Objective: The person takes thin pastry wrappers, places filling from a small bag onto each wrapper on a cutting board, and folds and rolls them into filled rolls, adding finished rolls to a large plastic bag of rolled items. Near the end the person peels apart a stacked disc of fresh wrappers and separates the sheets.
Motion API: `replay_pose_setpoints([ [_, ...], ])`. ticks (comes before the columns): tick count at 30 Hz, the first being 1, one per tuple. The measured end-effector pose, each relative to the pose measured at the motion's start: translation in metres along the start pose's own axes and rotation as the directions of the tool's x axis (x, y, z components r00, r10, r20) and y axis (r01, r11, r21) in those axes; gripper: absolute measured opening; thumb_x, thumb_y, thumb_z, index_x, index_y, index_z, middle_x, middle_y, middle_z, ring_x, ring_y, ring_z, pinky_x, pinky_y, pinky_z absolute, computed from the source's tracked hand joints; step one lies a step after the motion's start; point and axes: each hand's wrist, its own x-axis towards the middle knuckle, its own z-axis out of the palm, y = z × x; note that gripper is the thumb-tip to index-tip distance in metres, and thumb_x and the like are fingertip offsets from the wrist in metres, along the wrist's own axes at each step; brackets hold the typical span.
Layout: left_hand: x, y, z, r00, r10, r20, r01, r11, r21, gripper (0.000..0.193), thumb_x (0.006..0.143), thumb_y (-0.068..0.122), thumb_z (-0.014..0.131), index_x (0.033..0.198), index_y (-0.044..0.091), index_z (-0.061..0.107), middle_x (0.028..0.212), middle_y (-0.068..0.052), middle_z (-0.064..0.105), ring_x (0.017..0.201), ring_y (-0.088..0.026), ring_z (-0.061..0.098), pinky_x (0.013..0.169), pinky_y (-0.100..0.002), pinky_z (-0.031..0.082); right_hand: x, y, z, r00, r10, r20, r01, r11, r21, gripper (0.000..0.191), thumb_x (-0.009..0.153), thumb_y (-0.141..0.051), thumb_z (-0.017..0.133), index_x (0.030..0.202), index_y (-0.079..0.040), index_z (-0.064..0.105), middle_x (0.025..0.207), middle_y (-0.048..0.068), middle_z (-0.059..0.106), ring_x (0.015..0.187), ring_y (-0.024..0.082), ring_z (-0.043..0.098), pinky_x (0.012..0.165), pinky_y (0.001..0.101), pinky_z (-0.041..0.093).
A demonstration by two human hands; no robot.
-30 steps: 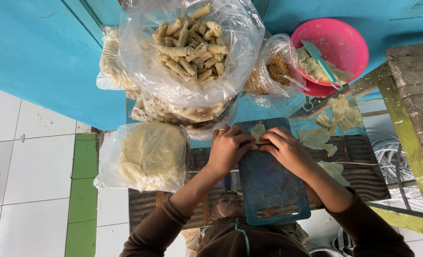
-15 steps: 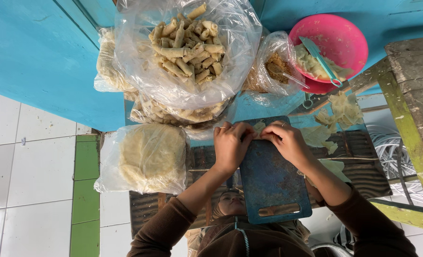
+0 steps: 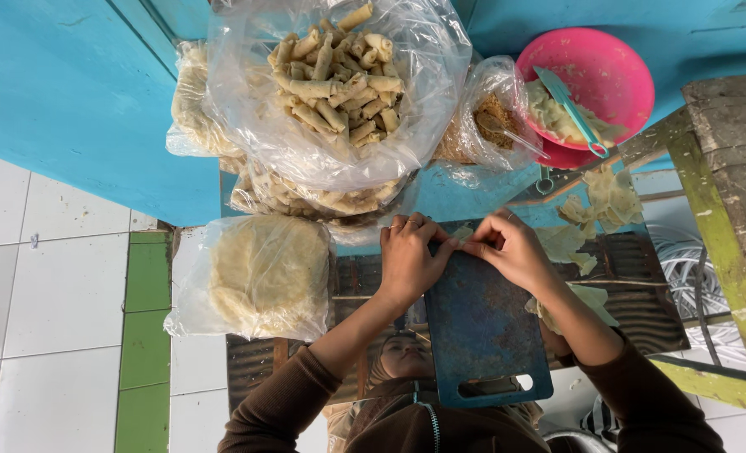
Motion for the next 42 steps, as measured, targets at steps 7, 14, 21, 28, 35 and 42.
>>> replay_pose_setpoints([
  [7, -0.004, 0.001, -0.009, 0.976, 0.214, -0.039, -0.211, 0.976, 0.054, 0.010, 0.090, 0.026, 0.074, 0.098, 0.021, 0.071, 0.099, 0.007, 0.071, 0.101, -0.022, 0.062, 0.090, -0.042, 0.040, -0.013, -0.018, -0.002, 0.893, -0.433, -0.122, 0.397, 0.886, -0.238, 0.022, 0.079, -0.004, 0.080, 0.099, -0.003, 0.071, 0.096, 0.010, 0.070, 0.089, 0.029, 0.070, 0.076, 0.0385, 0.055],
  [14, -0.001, 0.007, -0.003, 0.972, 0.232, -0.043, -0.224, 0.965, 0.135, 0.023, 0.088, 0.032, 0.076, 0.101, 0.014, 0.070, 0.101, -0.002, 0.064, 0.105, -0.026, 0.057, 0.087, -0.044, 0.038, -0.012, -0.021, -0.002, 0.911, -0.395, -0.118, 0.355, 0.897, -0.264, 0.018, 0.085, -0.004, 0.078, 0.102, -0.003, 0.072, 0.099, 0.010, 0.072, 0.089, 0.028, 0.071, 0.076, 0.0372, 0.056],
  [21, -0.008, 0.008, -0.006, 0.981, 0.189, 0.041, -0.190, 0.981, 0.036, 0.021, 0.087, 0.032, 0.077, 0.094, 0.013, 0.071, 0.101, -0.005, 0.063, 0.102, -0.028, 0.056, 0.086, -0.044, 0.039, -0.010, -0.017, -0.018, 0.994, -0.083, 0.064, 0.087, 0.994, -0.069, 0.016, 0.081, -0.010, 0.082, 0.095, -0.005, 0.076, 0.089, 0.009, 0.073, 0.074, 0.022, 0.074, 0.065, 0.0340, 0.057],
  [28, -0.008, 0.006, -0.002, 0.996, 0.086, -0.016, -0.086, 0.995, -0.050, 0.036, 0.093, 0.033, 0.075, 0.112, 0.007, 0.059, 0.108, -0.010, 0.060, 0.103, -0.033, 0.056, 0.088, -0.046, 0.041, -0.020, -0.021, -0.011, 0.900, -0.431, -0.066, 0.389, 0.863, -0.322, 0.026, 0.084, 0.003, 0.068, 0.109, -0.004, 0.073, 0.107, 0.009, 0.070, 0.099, 0.030, 0.070, 0.085, 0.0387, 0.056],
  [35, -0.005, 0.003, -0.007, 1.000, 0.010, -0.015, -0.013, 0.985, -0.173, 0.052, 0.086, 0.029, 0.080, 0.127, 0.009, 0.054, 0.114, -0.010, 0.059, 0.111, -0.031, 0.056, 0.095, -0.045, 0.040, -0.016, -0.031, -0.013, 0.888, -0.454, 0.069, 0.426, 0.759, -0.491, 0.046, 0.081, -0.006, 0.073, 0.126, 0.002, 0.065, 0.116, 0.016, 0.058, 0.109, 0.036, 0.055, 0.092, 0.0461, 0.047],
  [42, -0.005, 0.004, -0.010, 0.980, 0.057, 0.190, -0.037, 0.994, -0.104, 0.094, 0.065, 0.033, 0.092, 0.140, 0.010, 0.041, 0.125, -0.013, 0.048, 0.121, -0.034, 0.047, 0.100, -0.050, 0.033, -0.002, -0.050, -0.028, 0.875, -0.484, -0.002, 0.423, 0.767, -0.483, 0.035, 0.092, -0.003, 0.067, 0.127, -0.002, 0.065, 0.109, 0.012, 0.064, 0.100, 0.031, 0.058, 0.090, 0.0430, 0.049],
])
